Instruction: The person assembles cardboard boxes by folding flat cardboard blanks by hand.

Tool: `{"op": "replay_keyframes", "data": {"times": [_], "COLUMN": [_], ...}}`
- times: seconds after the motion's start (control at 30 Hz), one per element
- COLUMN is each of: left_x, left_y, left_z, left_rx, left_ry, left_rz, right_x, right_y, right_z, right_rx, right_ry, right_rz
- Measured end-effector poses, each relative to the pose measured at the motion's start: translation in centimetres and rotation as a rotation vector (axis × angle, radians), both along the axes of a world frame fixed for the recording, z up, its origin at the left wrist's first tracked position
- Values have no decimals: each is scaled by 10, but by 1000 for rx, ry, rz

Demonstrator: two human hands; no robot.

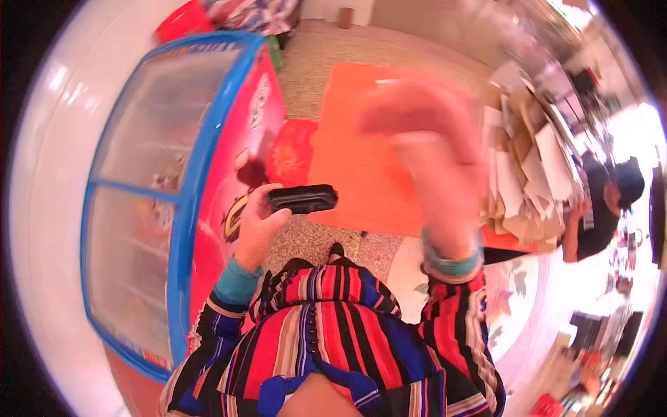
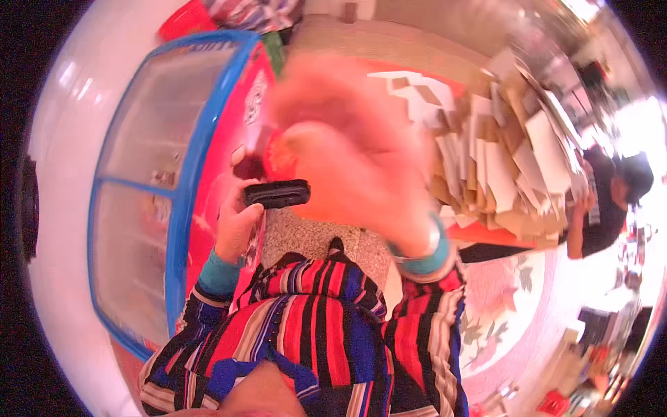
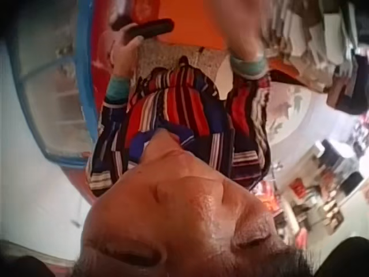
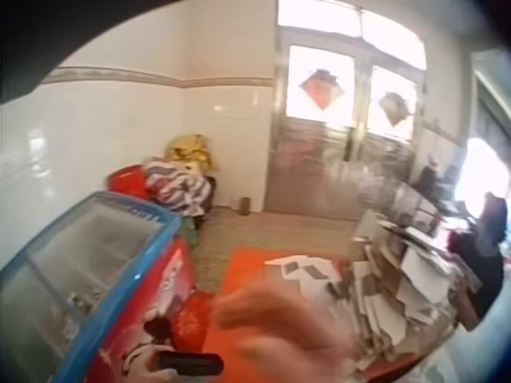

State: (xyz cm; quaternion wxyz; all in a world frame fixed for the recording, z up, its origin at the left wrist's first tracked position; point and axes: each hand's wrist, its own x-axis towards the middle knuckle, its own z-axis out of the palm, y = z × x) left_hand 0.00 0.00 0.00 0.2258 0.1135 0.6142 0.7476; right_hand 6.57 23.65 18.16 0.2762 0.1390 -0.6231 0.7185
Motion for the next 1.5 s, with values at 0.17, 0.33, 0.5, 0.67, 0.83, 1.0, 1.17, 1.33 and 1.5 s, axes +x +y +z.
{"op": "replay_keyframes", "data": {"times": [0.17, 0.33, 0.5, 0.67, 0.83, 1.0, 1.17, 1.33, 1.5], "left_x": [-28, -55, -72, -114, -142, -169, -204, -224, -247], "left_y": [66, 89, 108, 115, 114, 119, 145, 194, 228], "left_z": [-4, -5, -2, 3, -8, -33, -77, -62, -38], "left_rx": [-33, 17, 29, -151, -374, -440, -421, -371, -318], "left_ry": [17, -6, -48, 254, 634, 663, 449, 313, 476], "left_rz": [-146, -392, -668, -957, -1143, -1025, -592, -411, -361], "right_x": [6, 27, 40, 29, 4, -24, -92, -185, -234], "right_y": [44, 44, 35, 24, 12, 26, 100, 200, 280], "right_z": [-142, -181, -187, -181, -184, -206, -209, -229, -258], "right_rx": [551, 349, 210, 332, 486, 494, 615, 745, 960], "right_ry": [-213, -618, -760, -798, -832, -750, -647, -701, -1044], "right_rz": [-254, -234, -287, -349, -370, -544, -866, -989, -1008]}}
